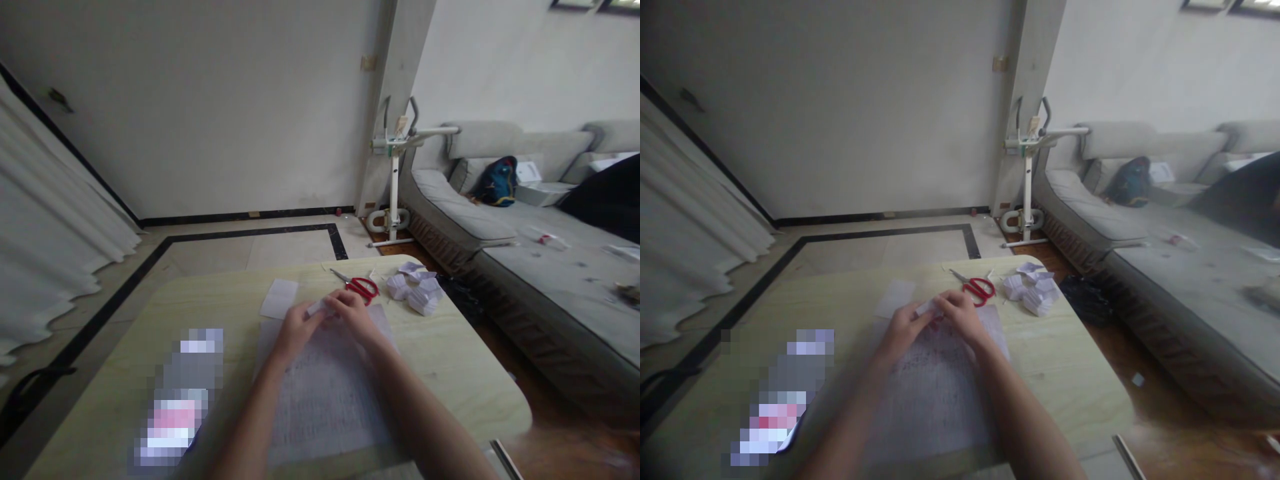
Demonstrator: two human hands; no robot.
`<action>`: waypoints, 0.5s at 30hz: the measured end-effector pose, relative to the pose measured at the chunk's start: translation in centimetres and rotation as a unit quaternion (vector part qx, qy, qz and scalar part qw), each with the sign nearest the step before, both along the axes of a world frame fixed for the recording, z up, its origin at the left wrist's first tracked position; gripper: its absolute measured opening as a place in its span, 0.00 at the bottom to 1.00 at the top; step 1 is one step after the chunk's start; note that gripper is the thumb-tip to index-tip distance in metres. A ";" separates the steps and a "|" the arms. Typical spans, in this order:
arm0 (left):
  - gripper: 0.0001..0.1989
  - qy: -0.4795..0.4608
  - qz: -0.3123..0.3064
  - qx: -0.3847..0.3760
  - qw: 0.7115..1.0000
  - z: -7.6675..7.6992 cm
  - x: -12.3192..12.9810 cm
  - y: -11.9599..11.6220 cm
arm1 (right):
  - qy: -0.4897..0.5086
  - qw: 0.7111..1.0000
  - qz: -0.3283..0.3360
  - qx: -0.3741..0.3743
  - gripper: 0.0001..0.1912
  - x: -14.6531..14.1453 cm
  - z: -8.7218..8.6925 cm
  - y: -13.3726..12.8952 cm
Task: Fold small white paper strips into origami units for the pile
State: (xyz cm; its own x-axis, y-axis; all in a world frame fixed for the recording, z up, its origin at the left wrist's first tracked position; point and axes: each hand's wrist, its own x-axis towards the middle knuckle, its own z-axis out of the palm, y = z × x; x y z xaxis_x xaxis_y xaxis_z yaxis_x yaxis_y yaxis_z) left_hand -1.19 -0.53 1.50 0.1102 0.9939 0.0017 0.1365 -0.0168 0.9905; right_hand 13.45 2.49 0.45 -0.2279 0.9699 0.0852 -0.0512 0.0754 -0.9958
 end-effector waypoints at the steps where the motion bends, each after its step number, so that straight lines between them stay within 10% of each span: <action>1: 0.19 -0.006 -0.002 -0.004 1.000 0.1 0.0 0.0 | -0.003 1.000 0.000 0.004 0.11 0.0 0.0 0.0; 15: 0.17 0.006 -0.021 0.021 1.000 0.2 -0.3 0.2 | 0.003 1.000 -0.025 0.006 0.10 -0.2 0.1 0.0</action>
State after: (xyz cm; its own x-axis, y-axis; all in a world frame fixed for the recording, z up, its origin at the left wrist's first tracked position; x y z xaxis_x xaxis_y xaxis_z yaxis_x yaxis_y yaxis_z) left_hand -1.45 -0.36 1.69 0.1512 0.9876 0.0427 0.1473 -0.0652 0.9869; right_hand 13.26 2.53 0.51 -0.1788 0.9789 0.0988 -0.0534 0.0907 -0.9944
